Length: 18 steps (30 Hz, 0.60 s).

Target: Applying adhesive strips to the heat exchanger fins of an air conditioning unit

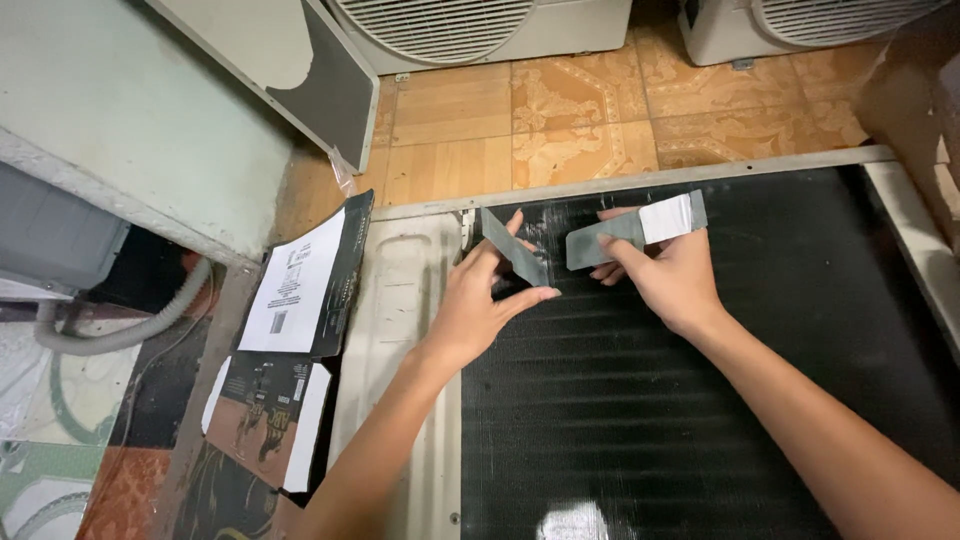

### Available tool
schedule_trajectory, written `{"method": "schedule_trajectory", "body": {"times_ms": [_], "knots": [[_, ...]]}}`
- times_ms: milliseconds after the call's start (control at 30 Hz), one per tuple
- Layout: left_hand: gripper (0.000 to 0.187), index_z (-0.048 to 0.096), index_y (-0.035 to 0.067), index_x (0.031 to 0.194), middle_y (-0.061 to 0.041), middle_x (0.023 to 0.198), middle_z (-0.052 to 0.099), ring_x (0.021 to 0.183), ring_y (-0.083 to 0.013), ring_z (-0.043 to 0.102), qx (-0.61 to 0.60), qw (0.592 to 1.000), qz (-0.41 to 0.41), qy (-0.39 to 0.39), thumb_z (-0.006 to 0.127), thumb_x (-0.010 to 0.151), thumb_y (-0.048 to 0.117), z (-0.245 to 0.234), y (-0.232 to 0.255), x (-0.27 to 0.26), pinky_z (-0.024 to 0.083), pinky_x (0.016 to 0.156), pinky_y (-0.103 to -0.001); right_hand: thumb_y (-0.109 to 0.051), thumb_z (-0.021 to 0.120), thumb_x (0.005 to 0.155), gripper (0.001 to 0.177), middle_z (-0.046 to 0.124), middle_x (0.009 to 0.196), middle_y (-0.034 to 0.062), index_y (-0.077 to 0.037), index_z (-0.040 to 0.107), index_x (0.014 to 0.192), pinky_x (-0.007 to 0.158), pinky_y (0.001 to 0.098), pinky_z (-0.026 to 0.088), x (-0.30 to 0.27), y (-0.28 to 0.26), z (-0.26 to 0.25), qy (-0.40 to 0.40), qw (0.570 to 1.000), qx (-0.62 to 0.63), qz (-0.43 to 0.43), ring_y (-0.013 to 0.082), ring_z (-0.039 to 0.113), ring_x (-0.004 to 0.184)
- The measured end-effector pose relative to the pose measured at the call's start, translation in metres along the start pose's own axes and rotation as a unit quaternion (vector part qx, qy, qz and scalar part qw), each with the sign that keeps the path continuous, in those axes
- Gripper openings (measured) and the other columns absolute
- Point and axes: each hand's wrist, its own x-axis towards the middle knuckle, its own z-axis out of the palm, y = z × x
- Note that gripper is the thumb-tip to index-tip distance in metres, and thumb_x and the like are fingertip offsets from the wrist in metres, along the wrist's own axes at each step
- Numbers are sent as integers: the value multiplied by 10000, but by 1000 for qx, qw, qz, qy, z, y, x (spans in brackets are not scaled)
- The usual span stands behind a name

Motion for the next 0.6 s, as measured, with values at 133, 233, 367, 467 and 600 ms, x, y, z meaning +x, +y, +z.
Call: {"method": "schedule_trajectory", "body": {"times_ms": [133, 233, 367, 467, 600], "knots": [[868, 325, 17, 1559, -259, 1292, 617, 1285, -505, 532, 8, 1000, -2, -4, 792, 860, 234, 2, 8, 1, 485, 1022, -658, 65, 666, 876, 326, 699, 774, 326, 190, 641, 1177, 533, 422, 659, 0, 3, -1, 4, 1000, -9, -4, 321, 720, 590], [832, 360, 39, 1547, -218, 1269, 631, 1274, -444, 562, 24, 1000, -1, 5, 784, 865, 259, 5, 4, 3, 487, 1056, -608, 54, 677, 867, 344, 693, 769, 326, 193, 634, 1178, 537, 430, 655, 2, 6, -2, 0, 1000, -8, 5, 322, 714, 592], [741, 434, 84, 1525, -146, 1259, 632, 1264, -403, 581, 57, 997, 41, 22, 768, 893, 281, 11, -4, -1, 503, 1035, -557, 50, 679, 881, 313, 688, 764, 334, 192, 642, 1158, 534, 443, 656, 1, 6, -1, 4, 1000, 7, -7, 338, 722, 594], [717, 427, 59, 1522, -180, 1240, 626, 1239, -425, 590, 48, 997, 53, 23, 755, 908, 232, 12, 0, 0, 501, 1034, -567, 49, 662, 886, 266, 684, 739, 305, 187, 651, 1113, 530, 422, 654, -2, -7, 0, 2, 1000, 2, -3, 321, 717, 586], [733, 432, 42, 1508, -206, 1227, 625, 1225, -433, 599, 37, 997, 60, 19, 774, 886, 225, 8, 2, 2, 497, 1038, -572, 61, 660, 883, 208, 685, 726, 297, 167, 653, 1062, 532, 414, 655, -2, -8, 2, -7, 1000, -13, -5, 310, 717, 594]]}}
